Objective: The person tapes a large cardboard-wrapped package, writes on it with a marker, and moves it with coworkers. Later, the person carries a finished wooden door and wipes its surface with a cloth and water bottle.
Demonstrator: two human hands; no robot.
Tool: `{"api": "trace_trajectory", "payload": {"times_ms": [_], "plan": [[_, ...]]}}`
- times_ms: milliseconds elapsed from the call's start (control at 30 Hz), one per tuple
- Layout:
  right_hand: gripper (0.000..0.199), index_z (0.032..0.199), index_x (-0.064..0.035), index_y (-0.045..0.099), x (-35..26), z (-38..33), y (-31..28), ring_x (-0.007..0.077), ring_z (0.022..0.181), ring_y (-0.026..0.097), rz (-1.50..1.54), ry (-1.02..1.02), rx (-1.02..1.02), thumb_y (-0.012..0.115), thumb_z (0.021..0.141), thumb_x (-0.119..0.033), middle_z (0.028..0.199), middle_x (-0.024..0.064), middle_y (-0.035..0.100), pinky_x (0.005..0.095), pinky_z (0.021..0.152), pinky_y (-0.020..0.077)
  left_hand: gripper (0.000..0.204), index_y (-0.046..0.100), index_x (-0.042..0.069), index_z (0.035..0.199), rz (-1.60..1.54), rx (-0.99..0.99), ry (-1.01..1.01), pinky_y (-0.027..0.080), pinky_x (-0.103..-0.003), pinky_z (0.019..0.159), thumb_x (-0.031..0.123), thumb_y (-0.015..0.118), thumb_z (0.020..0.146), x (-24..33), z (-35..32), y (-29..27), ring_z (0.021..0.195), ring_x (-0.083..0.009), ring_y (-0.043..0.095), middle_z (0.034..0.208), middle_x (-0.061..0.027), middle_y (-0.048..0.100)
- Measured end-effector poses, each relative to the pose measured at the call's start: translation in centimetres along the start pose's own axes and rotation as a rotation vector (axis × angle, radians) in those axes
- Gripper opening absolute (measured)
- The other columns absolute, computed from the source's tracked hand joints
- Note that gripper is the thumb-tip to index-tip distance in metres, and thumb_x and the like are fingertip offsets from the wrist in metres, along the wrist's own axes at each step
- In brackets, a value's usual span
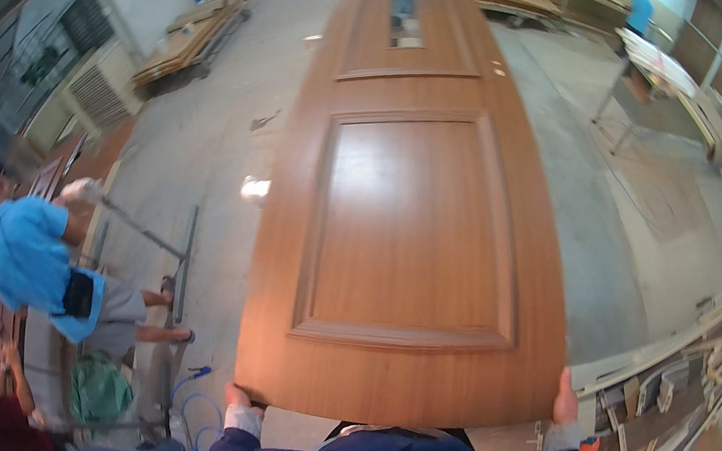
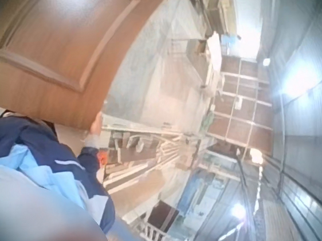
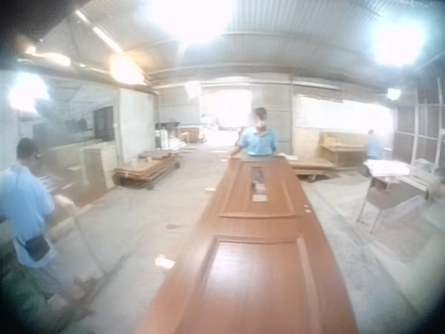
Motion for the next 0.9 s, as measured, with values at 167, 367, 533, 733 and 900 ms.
{"api": "trace_trajectory", "payload": {"times_ms": [167, 367, 533, 733, 900], "plan": [[0.088, 0.146, 0.0109, 0.049, 2.8, 2.9, -0.1, 0.0261, 0.137, 0.05, -0.2, 0.242, 0.176, 0.046, 0.103, -0.066, 0.149, 0.0189, 0.054, 0.0381, 0.115, 0.0375, 0.059, 0.057, 0.011, 0.137, 0.016, 0.027, 0.045, 0.049, -0.058, 0.101, 0.049, 0.035, 0.097, 1.7, -0.9, 0.9, 0.122, -0.0342, 0.062, 0.14, -0.0105, 0.061], [0.096, 0.141, 0.0145, 0.052, 3.7, 6.6, -1.5, 0.0286, 0.135, 0.052, -0.272, 0.345, 0.196, 0.046, 0.099, -0.072, 0.145, 0.0235, 0.057, 0.0386, 0.114, 0.0378, 0.057, 0.055, 0.013, 0.138, 0.006, 0.199, 0.057, 0.048, -0.059, 0.101, 0.048, 0.039, 0.096, -0.2, -3.1, 1.8, 0.126, -0.033, 0.058, 0.141, -0.01, 0.057], [0.098, 0.141, 0.0148, 0.052, 2.9, 8.7, -2.7, 0.0284, 0.135, 0.052, -0.334, 0.303, 0.175, 0.046, 0.098, -0.073, 0.146, 0.0228, 0.056, 0.0381, 0.113, 0.0389, 0.056, 0.055, 0.013, 0.138, -0.025, 0.236, 0.013, 0.049, -0.059, 0.101, 0.049, 0.039, 0.098, -2.2, -3.3, 2.7, 0.124, -0.034, 0.059, 0.14, -0.0106, 0.058], [0.094, 0.144, 0.0128, 0.05, 3.6, 10.3, -4.3, 0.0259, 0.133, 0.052, -0.319, 0.374, 0.164, 0.05, 0.099, -0.07, 0.147, 0.0193, 0.055, 0.036, 0.112, 0.0407, 0.058, 0.052, 0.011, 0.142, -0.018, 0.268, -0.001, 0.049, -0.057, 0.104, 0.049, 0.036, 0.102, -3.7, -2.3, 3.2, 0.128, -0.0361, 0.058, 0.144, -0.0124, 0.057], [0.098, 0.145, 0.0138, 0.049, 3.9, 10.7, -4.1, 0.0263, 0.134, 0.052, -0.304, 0.368, 0.173, 0.051, 0.098, -0.072, 0.148, 0.021, 0.054, 0.0365, 0.112, 0.0401, 0.058, 0.05, 0.012, 0.145, -0.009, 0.244, 0.003, 0.048, -0.058, 0.105, 0.048, 0.035, 0.103, -2.9, -2.6, 4.0, 0.13, -0.0362, 0.057, 0.147, -0.0123, 0.054]]}}
Point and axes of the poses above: each hand's wrist, its own z-axis towards the middle knuckle, its own y-axis out of the palm, x = y × z, the point moved 7 cm from there along z, towards the middle knuckle
